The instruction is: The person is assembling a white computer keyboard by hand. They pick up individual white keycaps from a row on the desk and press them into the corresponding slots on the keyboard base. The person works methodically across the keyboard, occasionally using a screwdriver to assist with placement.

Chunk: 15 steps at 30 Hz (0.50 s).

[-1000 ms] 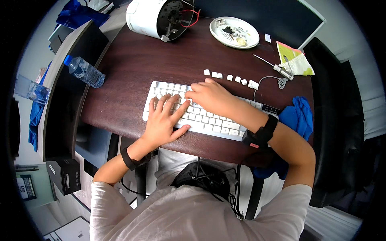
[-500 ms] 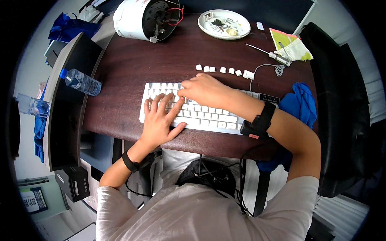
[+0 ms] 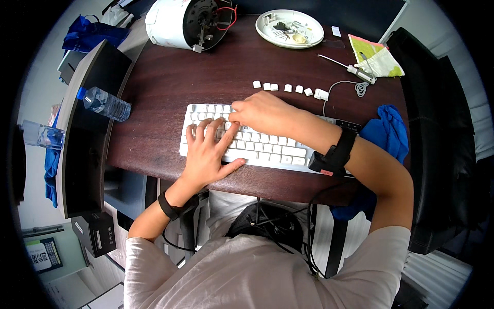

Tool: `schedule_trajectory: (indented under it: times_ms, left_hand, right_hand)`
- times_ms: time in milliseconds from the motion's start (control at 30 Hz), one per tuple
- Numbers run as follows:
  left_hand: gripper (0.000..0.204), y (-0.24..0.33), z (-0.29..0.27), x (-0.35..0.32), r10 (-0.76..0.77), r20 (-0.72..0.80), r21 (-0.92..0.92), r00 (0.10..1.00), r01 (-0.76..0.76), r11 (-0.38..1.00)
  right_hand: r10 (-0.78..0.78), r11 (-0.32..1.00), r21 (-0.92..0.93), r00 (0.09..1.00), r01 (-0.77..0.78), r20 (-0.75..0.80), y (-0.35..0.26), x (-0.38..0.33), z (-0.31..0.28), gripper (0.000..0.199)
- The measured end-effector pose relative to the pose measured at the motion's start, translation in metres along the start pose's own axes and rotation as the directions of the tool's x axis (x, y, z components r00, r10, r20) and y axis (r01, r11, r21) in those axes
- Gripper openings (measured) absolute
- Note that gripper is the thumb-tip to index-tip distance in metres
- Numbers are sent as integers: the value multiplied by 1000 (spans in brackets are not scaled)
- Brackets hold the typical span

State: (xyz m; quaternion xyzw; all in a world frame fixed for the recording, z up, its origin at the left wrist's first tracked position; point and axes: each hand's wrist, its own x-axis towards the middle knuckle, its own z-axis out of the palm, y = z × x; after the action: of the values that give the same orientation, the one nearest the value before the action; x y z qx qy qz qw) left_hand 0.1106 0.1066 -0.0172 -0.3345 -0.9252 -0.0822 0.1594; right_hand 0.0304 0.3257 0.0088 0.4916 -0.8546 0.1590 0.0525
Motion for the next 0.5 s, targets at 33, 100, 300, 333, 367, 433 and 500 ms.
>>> schedule_trajectory:
  times_ms: [33,100,300,333,367,433,500]
  left_hand:
    - [76,0,1,0,-1,1,7,1000,1,1000]
    - [77,-1,2,0,-2,2,13,1000,2,1000]
    - [76,0,2,0,-4,-14,1,1000,4,1000]
    - [75,0,3,-1,-4,-16,-1,1000,4,1000]
    - [75,0,3,-1,-3,-17,-3,1000,3,1000]
    - [74,0,4,-1,10,-32,-1,999,-10,1000]
    - [73,0,4,-2,13,-45,-10,999,-14,1000]
  right_hand:
    - [-4,1000,-6,1000,4,8,0,1,-1,17]
    - [-6,1000,-4,1000,6,25,-1,1,-4,17]
    - [-53,998,-14,998,54,47,-1,5,-7,16]
    - [-67,997,-20,997,68,46,-1,6,-6,15]
    - [-81,996,-27,996,83,46,0,6,-5,15]
    - [-100,994,-36,994,102,54,-2,6,-6,14]
    - [-115,992,-41,992,117,54,-2,5,-6,14]
